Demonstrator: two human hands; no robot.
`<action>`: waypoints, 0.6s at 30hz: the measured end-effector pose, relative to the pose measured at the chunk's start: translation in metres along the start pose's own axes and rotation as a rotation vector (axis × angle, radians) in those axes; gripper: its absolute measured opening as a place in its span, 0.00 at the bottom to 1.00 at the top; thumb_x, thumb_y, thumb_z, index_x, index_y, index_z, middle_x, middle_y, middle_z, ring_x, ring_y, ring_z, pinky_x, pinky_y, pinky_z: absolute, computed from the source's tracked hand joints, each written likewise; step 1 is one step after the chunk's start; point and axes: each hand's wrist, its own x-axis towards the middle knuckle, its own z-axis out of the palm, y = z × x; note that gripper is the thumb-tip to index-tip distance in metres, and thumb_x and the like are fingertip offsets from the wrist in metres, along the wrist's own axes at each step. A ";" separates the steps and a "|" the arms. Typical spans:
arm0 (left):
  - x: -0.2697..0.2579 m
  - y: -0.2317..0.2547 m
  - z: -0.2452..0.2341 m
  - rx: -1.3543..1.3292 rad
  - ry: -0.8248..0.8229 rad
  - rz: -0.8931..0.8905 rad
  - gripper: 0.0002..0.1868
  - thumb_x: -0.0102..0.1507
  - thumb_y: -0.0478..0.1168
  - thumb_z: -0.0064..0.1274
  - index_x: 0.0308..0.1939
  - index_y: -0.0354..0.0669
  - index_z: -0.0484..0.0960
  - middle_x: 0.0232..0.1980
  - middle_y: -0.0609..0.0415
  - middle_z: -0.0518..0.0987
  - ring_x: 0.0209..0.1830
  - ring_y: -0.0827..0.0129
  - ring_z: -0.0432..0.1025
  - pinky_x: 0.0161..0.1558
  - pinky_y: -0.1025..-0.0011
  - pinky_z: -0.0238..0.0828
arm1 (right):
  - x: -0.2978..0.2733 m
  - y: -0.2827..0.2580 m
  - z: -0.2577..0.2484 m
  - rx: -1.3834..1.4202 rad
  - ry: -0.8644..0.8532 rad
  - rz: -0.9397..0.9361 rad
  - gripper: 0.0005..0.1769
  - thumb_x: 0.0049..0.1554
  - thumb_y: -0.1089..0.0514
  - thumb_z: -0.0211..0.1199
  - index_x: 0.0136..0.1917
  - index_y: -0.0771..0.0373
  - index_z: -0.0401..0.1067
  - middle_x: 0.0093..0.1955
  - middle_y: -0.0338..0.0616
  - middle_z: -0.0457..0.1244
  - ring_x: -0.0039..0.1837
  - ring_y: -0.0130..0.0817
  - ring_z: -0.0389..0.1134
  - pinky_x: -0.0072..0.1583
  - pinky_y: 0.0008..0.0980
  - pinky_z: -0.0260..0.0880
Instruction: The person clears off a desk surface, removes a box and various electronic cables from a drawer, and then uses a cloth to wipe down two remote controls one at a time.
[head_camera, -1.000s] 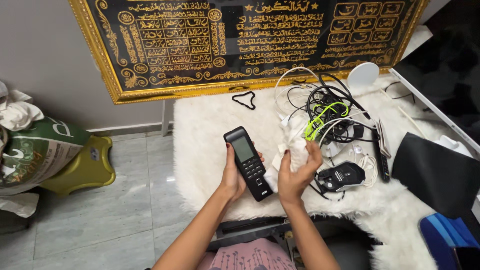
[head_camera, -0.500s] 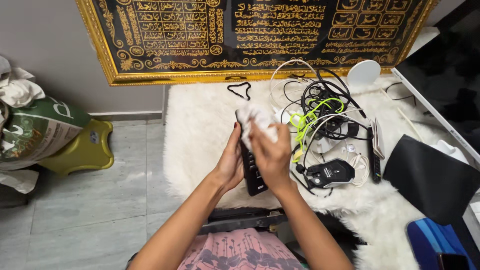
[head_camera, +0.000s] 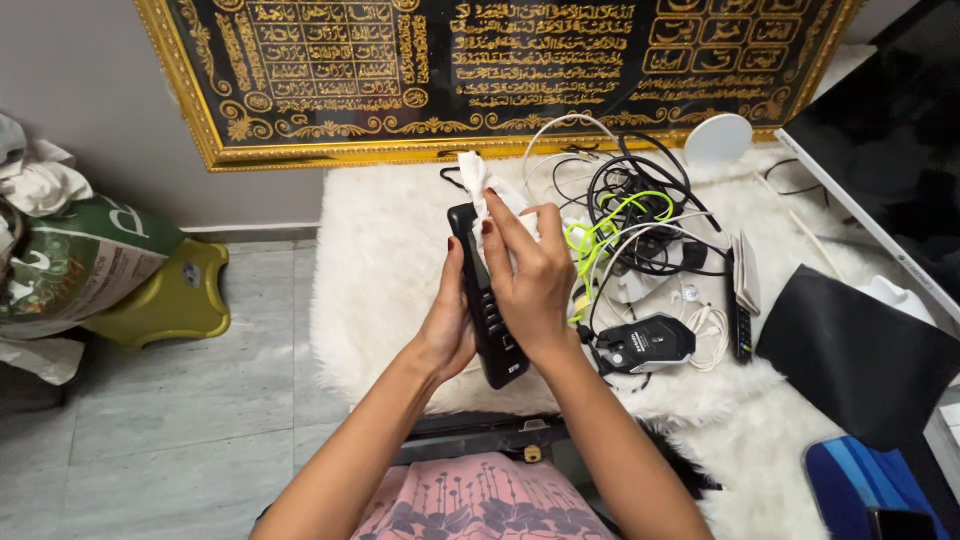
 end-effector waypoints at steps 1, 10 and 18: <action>0.005 0.002 -0.001 0.002 0.001 0.002 0.45 0.64 0.75 0.29 0.70 0.47 0.69 0.63 0.48 0.76 0.64 0.62 0.69 0.66 0.63 0.66 | -0.006 -0.001 0.002 0.002 0.001 -0.001 0.18 0.62 0.61 0.66 0.65 0.57 0.78 0.45 0.52 0.60 0.45 0.45 0.65 0.46 0.43 0.65; 0.019 -0.023 0.008 -0.060 0.132 0.132 0.44 0.66 0.74 0.27 0.70 0.45 0.68 0.64 0.49 0.74 0.65 0.63 0.69 0.66 0.64 0.67 | -0.011 -0.002 0.001 -0.095 -0.012 -0.178 0.21 0.58 0.60 0.65 0.66 0.59 0.76 0.46 0.53 0.61 0.50 0.50 0.66 0.49 0.44 0.67; 0.016 0.007 -0.012 -0.223 0.061 0.134 0.49 0.69 0.80 0.24 0.69 0.39 0.64 0.62 0.40 0.71 0.61 0.53 0.69 0.60 0.54 0.71 | -0.031 -0.020 0.001 -0.133 -0.117 -0.229 0.20 0.56 0.58 0.65 0.62 0.57 0.78 0.42 0.48 0.60 0.45 0.45 0.65 0.44 0.44 0.65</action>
